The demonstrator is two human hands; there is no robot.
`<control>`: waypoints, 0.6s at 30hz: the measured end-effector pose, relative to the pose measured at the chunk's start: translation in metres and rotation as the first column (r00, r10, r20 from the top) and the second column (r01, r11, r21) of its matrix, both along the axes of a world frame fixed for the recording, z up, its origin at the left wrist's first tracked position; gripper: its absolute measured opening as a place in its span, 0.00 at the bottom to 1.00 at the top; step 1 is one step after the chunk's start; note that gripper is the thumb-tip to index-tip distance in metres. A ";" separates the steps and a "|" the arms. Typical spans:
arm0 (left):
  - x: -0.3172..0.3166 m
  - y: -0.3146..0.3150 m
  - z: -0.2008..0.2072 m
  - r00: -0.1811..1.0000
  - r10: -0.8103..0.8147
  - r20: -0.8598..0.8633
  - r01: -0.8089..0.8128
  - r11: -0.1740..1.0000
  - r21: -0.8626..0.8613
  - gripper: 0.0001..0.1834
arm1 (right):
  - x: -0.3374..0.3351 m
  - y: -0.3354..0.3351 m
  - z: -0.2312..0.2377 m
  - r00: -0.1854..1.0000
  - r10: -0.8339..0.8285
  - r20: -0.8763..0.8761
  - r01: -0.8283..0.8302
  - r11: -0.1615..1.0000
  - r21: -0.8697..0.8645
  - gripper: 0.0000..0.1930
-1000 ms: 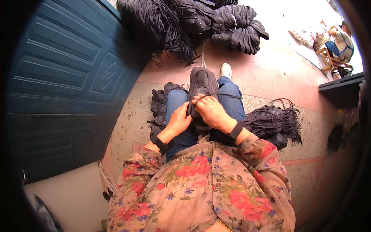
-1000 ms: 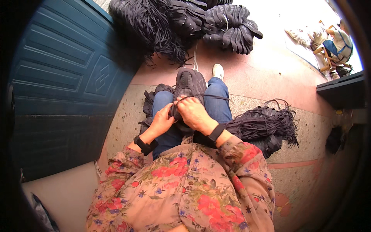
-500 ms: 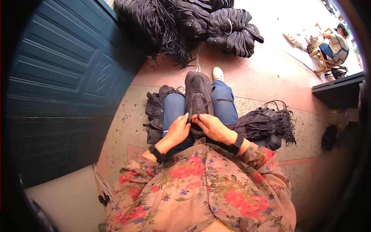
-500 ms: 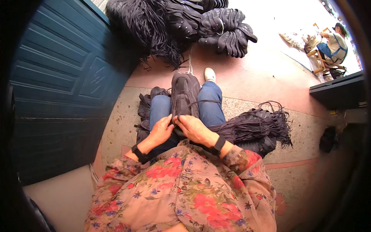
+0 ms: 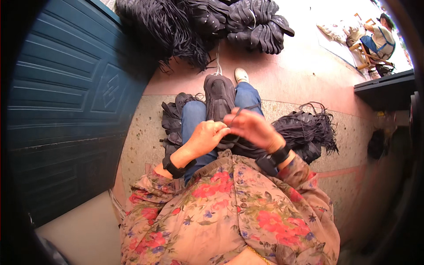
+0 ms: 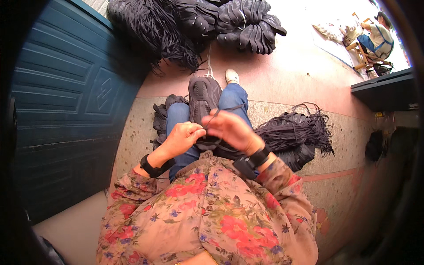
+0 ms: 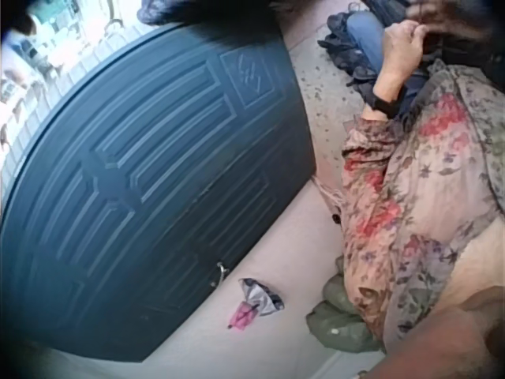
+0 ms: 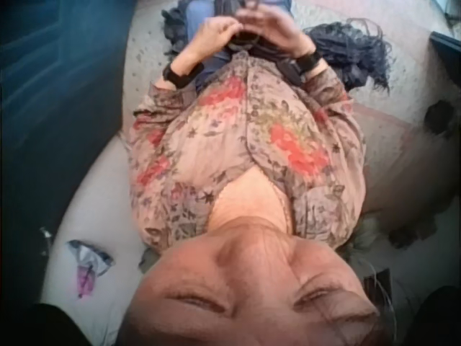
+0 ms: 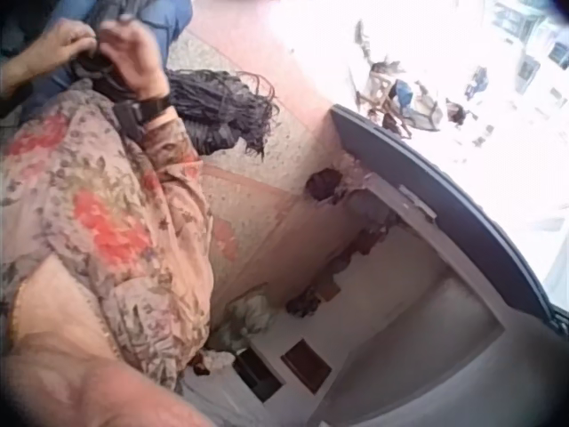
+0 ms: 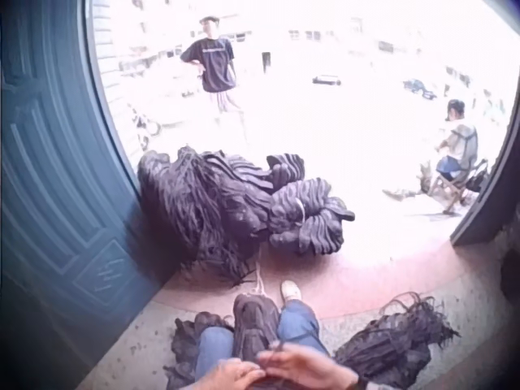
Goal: The recorder is lacing black sneakers by hand, threading long black laces through eyelets and pulling them tight.
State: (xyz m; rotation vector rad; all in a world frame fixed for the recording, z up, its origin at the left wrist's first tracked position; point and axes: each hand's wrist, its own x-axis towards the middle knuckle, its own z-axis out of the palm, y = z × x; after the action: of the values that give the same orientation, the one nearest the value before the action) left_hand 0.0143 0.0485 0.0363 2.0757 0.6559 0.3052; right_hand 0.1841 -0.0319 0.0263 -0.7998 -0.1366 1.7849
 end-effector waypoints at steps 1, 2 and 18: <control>-0.001 -0.005 -0.001 1.000 -0.002 -0.004 0.002 1.000 -0.005 0.10 | 0.016 0.005 0.011 0.951 -0.163 -0.261 0.166 0.986 -0.011 0.10; -0.001 -0.008 0.000 0.993 -0.107 -0.047 0.107 0.994 -0.013 0.10 | 0.038 0.010 0.006 0.932 -0.268 -0.244 0.290 0.955 0.059 0.10; 0.010 0.037 -0.018 0.999 0.031 0.024 -0.034 0.988 0.154 0.07 | 0.238 -0.084 0.122 -0.204 -0.492 0.846 0.416 0.739 0.530 0.07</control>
State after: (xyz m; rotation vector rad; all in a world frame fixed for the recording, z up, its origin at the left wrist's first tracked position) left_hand 0.0247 0.0855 0.0187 2.2074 0.6719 0.4073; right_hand 0.4221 -0.1163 0.1480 -1.7178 -0.7389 0.0968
